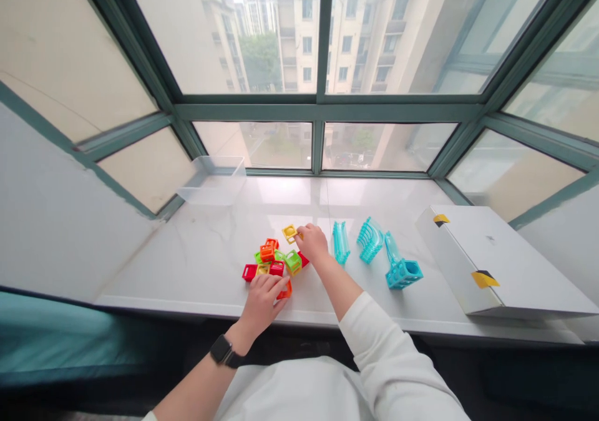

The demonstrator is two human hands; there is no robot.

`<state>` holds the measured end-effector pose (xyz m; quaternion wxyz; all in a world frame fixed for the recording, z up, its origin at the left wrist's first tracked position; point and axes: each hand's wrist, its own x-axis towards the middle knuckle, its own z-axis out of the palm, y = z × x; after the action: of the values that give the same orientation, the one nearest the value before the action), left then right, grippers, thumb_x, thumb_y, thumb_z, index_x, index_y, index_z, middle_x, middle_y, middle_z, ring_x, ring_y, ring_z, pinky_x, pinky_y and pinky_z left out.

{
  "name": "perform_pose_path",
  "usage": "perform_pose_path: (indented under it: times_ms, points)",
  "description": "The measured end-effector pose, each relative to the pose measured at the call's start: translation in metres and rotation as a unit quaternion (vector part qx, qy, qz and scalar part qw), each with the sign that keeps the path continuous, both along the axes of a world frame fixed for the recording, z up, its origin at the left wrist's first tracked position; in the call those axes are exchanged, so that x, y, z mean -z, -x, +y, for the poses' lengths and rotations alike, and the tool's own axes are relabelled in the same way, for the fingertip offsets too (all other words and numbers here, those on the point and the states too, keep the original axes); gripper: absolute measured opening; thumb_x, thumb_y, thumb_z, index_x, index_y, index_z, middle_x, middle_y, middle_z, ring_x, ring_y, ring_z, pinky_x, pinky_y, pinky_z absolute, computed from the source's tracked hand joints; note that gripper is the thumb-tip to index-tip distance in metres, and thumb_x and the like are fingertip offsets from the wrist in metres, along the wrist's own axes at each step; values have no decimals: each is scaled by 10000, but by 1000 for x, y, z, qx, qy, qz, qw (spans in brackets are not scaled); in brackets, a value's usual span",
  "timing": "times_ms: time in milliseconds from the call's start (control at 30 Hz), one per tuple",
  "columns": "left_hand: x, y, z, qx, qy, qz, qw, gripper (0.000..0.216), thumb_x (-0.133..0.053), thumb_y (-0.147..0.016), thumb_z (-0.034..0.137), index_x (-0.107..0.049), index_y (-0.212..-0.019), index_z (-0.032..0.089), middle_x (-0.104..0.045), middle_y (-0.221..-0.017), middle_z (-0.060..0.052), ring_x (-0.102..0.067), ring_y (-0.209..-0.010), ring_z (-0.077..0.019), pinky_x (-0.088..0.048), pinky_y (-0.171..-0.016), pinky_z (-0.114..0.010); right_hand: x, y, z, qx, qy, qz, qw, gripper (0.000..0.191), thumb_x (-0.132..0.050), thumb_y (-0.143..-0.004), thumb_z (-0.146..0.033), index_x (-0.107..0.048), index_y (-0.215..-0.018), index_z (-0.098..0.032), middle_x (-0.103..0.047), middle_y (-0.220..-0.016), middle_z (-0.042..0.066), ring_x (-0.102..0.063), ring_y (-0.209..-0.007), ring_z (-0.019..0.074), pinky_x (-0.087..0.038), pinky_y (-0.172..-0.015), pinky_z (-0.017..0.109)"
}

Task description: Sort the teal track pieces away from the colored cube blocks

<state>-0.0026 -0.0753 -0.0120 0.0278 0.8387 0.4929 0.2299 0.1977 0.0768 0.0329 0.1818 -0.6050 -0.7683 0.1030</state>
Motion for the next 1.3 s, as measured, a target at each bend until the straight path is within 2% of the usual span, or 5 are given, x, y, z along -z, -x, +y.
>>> perform_pose_path:
  times_ms: [167, 333, 833, 1133, 1300]
  points:
    - [3, -9, -3, -9, -1, 10, 1000, 518, -751, -871, 244, -659, -1375, 317, -675, -1263, -101, -597, -1158, -314, -447, -1071, -541, 5, 21, 34, -79, 65, -63, 993, 63, -800, -870, -271, -835, -922, -285, -721, -1008, 76, -658, -947, 229, -461, -804, 302]
    - [13, -7, -4, -42, -21, -6, 999, 555, -791, -838, 245, -650, -1371, 315, -618, -1361, -113, -553, -1279, -335, -374, -1183, -597, -1, 11, 44, -126, 89, -65, 986, 274, -862, -805, -216, -821, -1061, -303, -725, -1054, 39, -698, -892, 178, -486, -816, 269]
    - [28, 4, -23, -86, -76, -14, 993, 448, -719, -903, 276, -647, -1342, 229, -589, -1410, -156, -527, -1348, -357, -402, -1195, -595, -21, 45, -15, -243, 51, 182, 952, 408, -736, -905, -224, -682, -1306, -279, -668, -1191, 49, -678, -1052, 189, -521, -965, 334]
    - [33, -3, -16, -135, -93, -14, 986, 351, -669, -923, 239, -627, -1267, 183, -523, -1463, -207, -463, -1423, -409, -390, -1185, -646, -14, 8, -41, -199, -15, 206, 958, 349, -675, -977, -326, -662, -1322, -282, -677, -1233, 78, -637, -1177, 252, -515, -1048, 429]
    - [33, -1, -12, -145, -97, -70, 982, 372, -602, -949, 196, -556, -1318, 181, -488, -1491, -213, -432, -1460, -394, -373, -1193, -640, 16, -51, -94, -60, -62, 176, 981, 283, -590, -1001, -291, -674, -1270, -261, -670, -1235, 103, -609, -1209, 296, -491, -1095, 509]
